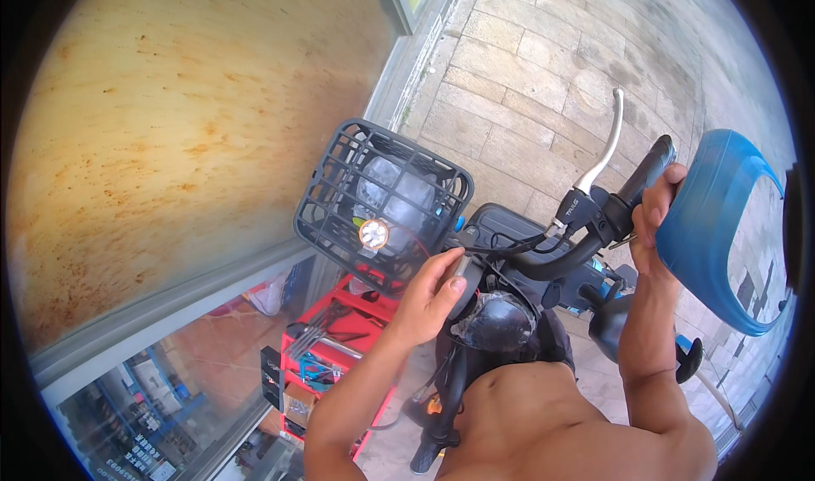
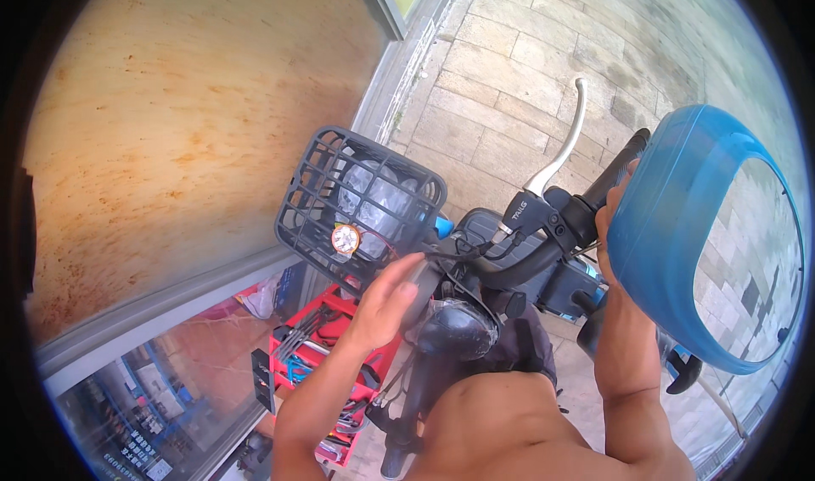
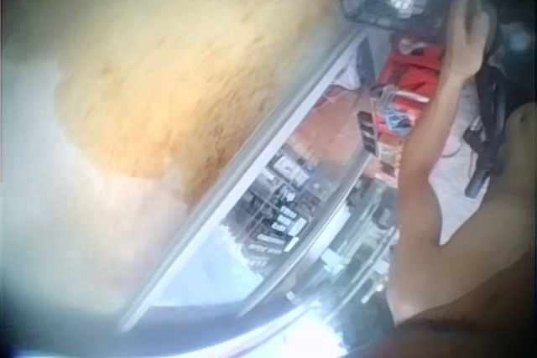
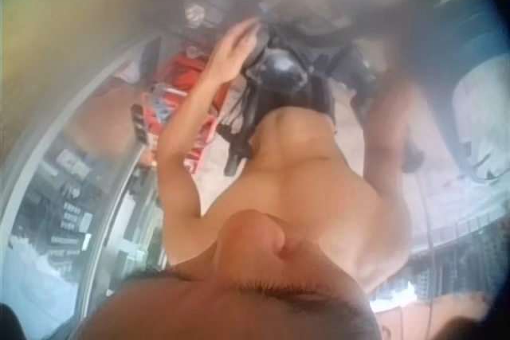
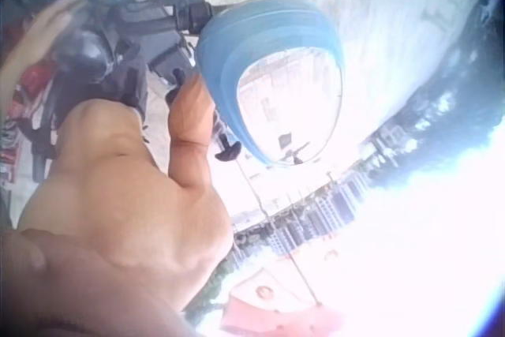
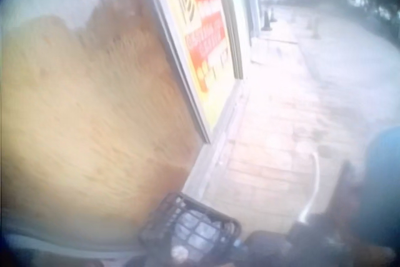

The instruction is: The person removes a black plastic cover from the scooter's handlebar area, then installs a blue plastic cover over the same area. The person uses hands to manipulate the covers and aligns them with the handlebar stem.

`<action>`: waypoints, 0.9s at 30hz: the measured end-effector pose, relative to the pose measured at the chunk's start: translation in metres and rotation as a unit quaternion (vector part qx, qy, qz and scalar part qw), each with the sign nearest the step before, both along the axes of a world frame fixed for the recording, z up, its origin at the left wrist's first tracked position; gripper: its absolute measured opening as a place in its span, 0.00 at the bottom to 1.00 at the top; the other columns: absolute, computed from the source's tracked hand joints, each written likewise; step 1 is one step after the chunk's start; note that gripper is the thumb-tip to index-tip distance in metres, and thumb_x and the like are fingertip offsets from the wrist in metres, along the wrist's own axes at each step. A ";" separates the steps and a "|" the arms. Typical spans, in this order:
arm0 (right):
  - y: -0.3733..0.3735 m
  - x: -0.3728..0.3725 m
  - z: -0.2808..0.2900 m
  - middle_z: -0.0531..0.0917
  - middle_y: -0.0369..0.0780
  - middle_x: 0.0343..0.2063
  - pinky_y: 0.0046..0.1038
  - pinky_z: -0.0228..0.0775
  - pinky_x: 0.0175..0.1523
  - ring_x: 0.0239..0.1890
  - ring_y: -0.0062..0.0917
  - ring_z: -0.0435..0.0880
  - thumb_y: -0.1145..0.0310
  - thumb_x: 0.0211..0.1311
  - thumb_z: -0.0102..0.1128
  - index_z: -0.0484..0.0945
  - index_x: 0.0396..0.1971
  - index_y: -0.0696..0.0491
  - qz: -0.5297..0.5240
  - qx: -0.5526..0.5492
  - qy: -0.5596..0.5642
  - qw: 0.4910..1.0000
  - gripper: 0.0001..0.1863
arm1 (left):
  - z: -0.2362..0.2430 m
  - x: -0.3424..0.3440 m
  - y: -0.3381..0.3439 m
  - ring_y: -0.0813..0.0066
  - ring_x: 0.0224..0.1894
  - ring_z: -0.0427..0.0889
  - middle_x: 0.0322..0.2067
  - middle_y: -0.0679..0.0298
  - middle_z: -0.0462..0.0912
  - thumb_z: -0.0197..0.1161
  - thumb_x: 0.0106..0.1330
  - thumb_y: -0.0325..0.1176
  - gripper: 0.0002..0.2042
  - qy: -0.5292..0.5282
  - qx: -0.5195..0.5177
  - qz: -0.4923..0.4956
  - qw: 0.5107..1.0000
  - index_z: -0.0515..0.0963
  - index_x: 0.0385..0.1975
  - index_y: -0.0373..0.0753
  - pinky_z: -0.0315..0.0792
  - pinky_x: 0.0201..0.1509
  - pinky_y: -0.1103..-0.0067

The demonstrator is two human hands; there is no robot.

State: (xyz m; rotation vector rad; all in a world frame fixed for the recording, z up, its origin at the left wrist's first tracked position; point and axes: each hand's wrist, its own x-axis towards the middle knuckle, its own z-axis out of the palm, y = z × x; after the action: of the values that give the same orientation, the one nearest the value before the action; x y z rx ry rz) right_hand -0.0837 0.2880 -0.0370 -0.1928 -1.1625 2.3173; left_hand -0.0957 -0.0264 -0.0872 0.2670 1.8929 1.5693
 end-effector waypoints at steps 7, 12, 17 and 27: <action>-0.002 -0.007 0.019 0.71 0.36 0.16 0.13 0.55 0.10 0.10 0.12 0.61 0.65 0.73 0.41 0.70 0.42 0.59 0.079 0.031 -0.008 0.996 0.12 | -0.001 0.000 -0.001 0.65 0.61 0.66 0.56 0.52 0.69 0.52 0.68 0.41 0.25 -0.004 0.010 -0.006 1.000 0.64 0.59 0.29 0.58 0.64 0.73; 0.001 -0.004 0.015 0.71 0.36 0.16 0.13 0.56 0.10 0.10 0.13 0.62 0.66 0.74 0.39 0.69 0.43 0.59 0.054 0.055 -0.021 0.997 0.12 | -0.005 -0.001 -0.002 0.65 0.60 0.66 0.57 0.52 0.68 0.51 0.69 0.41 0.25 -0.009 0.024 -0.018 1.000 0.63 0.60 0.29 0.57 0.64 0.73; 0.011 0.004 0.015 0.71 0.37 0.16 0.15 0.59 0.12 0.11 0.14 0.63 0.66 0.74 0.39 0.68 0.43 0.59 0.110 -0.040 -0.025 0.993 0.12 | -0.003 0.001 -0.004 0.62 0.58 0.67 0.57 0.52 0.67 0.53 0.68 0.43 0.28 -0.091 0.030 0.043 0.994 0.60 0.62 0.32 0.60 0.62 0.71; -0.055 0.060 0.076 0.70 0.35 0.17 0.18 0.57 0.16 0.15 0.16 0.64 0.61 0.73 0.40 0.69 0.42 0.55 0.158 0.049 -0.238 0.957 0.13 | 0.125 -0.012 0.009 0.53 0.66 0.60 0.64 0.48 0.59 0.81 0.34 0.50 0.56 0.211 0.085 -0.082 0.970 0.57 0.65 0.35 0.55 0.66 0.65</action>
State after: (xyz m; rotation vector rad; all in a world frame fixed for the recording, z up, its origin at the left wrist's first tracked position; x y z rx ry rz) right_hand -0.0241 0.2327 0.0395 -0.5927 -1.6409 2.5610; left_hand -0.1077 -0.0170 0.0383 0.8727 1.9816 1.6566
